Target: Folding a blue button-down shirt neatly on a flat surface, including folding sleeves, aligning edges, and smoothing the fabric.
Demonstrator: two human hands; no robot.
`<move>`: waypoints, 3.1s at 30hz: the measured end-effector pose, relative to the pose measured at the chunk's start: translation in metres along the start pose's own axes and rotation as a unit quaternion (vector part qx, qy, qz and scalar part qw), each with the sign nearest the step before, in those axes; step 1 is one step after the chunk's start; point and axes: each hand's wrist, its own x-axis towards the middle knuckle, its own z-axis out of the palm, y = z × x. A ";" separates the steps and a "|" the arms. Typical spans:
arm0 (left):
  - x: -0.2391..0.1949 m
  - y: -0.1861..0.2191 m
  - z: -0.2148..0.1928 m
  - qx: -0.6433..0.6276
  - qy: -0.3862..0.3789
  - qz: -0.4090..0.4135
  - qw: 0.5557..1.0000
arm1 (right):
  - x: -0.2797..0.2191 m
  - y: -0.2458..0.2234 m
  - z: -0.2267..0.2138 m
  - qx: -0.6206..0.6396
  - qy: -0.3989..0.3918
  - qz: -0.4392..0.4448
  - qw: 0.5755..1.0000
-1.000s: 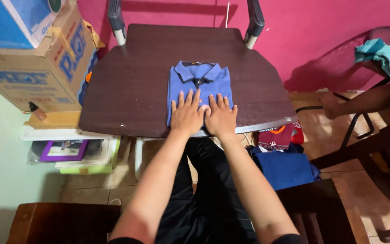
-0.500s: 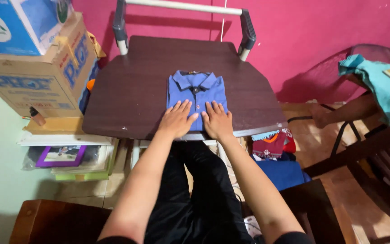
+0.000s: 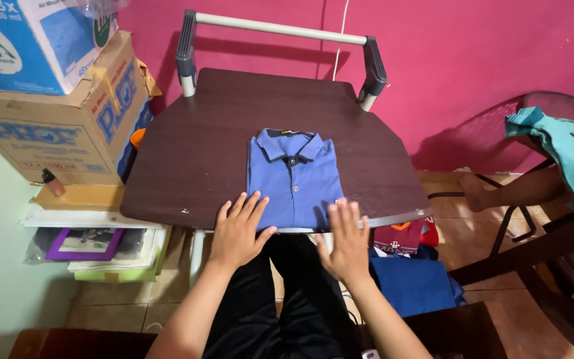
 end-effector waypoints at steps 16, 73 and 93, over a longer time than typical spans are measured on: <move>0.014 0.031 -0.016 0.030 -0.136 -0.022 0.990 | 0.009 -0.004 -0.013 0.068 -0.092 0.010 0.993; -0.162 -0.031 0.051 -0.173 0.168 -0.223 0.944 | -0.125 0.108 -0.027 0.908 0.185 0.334 0.175; 0.006 0.077 0.002 0.047 0.009 0.029 0.998 | -0.068 -0.026 -0.016 0.703 -0.384 0.373 0.468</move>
